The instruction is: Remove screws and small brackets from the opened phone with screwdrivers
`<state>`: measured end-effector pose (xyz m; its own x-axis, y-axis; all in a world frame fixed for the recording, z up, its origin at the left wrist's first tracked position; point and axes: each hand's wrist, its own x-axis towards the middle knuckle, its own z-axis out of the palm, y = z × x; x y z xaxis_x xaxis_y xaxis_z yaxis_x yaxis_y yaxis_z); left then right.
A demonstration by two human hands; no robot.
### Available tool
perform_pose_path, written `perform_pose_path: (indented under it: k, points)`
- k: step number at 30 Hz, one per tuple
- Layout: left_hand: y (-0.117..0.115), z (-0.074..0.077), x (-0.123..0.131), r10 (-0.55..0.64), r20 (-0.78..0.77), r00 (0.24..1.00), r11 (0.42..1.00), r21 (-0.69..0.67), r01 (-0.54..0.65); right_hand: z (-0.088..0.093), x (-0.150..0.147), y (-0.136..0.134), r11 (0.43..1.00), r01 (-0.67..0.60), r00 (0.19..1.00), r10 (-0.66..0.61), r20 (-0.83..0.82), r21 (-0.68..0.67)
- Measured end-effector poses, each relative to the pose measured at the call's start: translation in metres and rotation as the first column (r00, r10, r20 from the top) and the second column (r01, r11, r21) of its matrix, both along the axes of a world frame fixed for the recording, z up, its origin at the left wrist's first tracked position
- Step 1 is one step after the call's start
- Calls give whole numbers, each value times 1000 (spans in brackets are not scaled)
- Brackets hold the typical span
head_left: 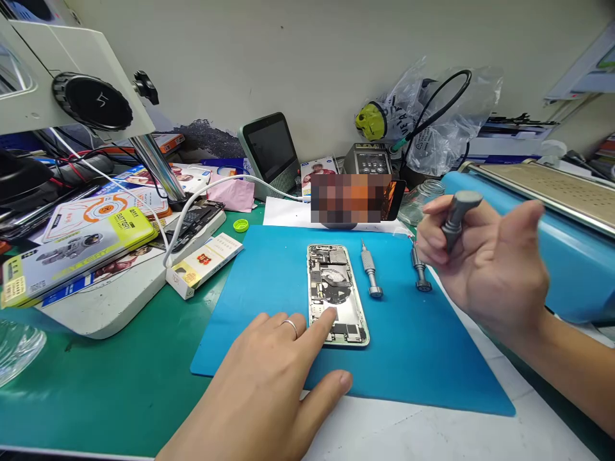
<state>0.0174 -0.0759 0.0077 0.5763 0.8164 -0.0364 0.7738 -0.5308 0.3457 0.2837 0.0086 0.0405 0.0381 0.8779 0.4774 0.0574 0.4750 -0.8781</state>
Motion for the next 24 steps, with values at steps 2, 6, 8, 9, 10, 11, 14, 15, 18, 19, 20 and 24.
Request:
perform_pose_path:
  k: [2, 6, 8, 9, 10, 11, 14, 15, 18, 19, 20, 24]
  points:
    - [-1, -2, -2, -6, 15, 1000, 999, 32, 5, 2, 0, -4, 999, 31, 1000, -31, -5, -21]
    - [-1, 0, 0, 2, 0, 1000, 1000, 26, -2, -3, -1, -9, 994, 102, 995, -102, 23, -28]
    - [0, 2, 2, 6, -12, 1000, 1000, 18, -6, -6, -1, -9, 993, 111, 992, -110, 56, -25]
    - [0, 2, 3, 10, -13, 1000, 1000, 25, -9, -7, -1, -9, 993, 113, 991, -111, 72, -21]
    - [1, 3, 3, 6, -10, 1000, 999, 36, -6, -8, -1, -10, 994, 113, 990, -111, 87, -15]
    - [1, 2, 3, -1, -5, 1000, 999, 48, 1, -9, 0, -10, 994, 111, 989, -110, 100, -11]
    - [1, 1, 3, -12, 6, 1000, 997, 81, 11, -9, 1, -11, 994, 108, 986, -107, 126, -3]
    - [1, 0, 2, -12, 6, 1000, 997, 80, 12, -9, 2, -12, 994, 108, 985, -107, 133, 0]
    - [0, -2, 1, 7, 21, 1000, 998, 61, -9, -9, 2, -14, 994, 106, 982, -107, 157, 14]
    - [0, -2, 1, 12, 30, 999, 998, 59, -14, -8, 2, -15, 994, 104, 980, -105, 167, 16]
    - [0, -3, 1, 17, 40, 999, 998, 67, -20, -8, 1, -15, 995, 103, 979, -104, 177, 17]
    - [-1, -4, 0, 44, 47, 998, 992, 116, -49, -10, 0, -17, 994, 109, 970, -113, 215, 29]
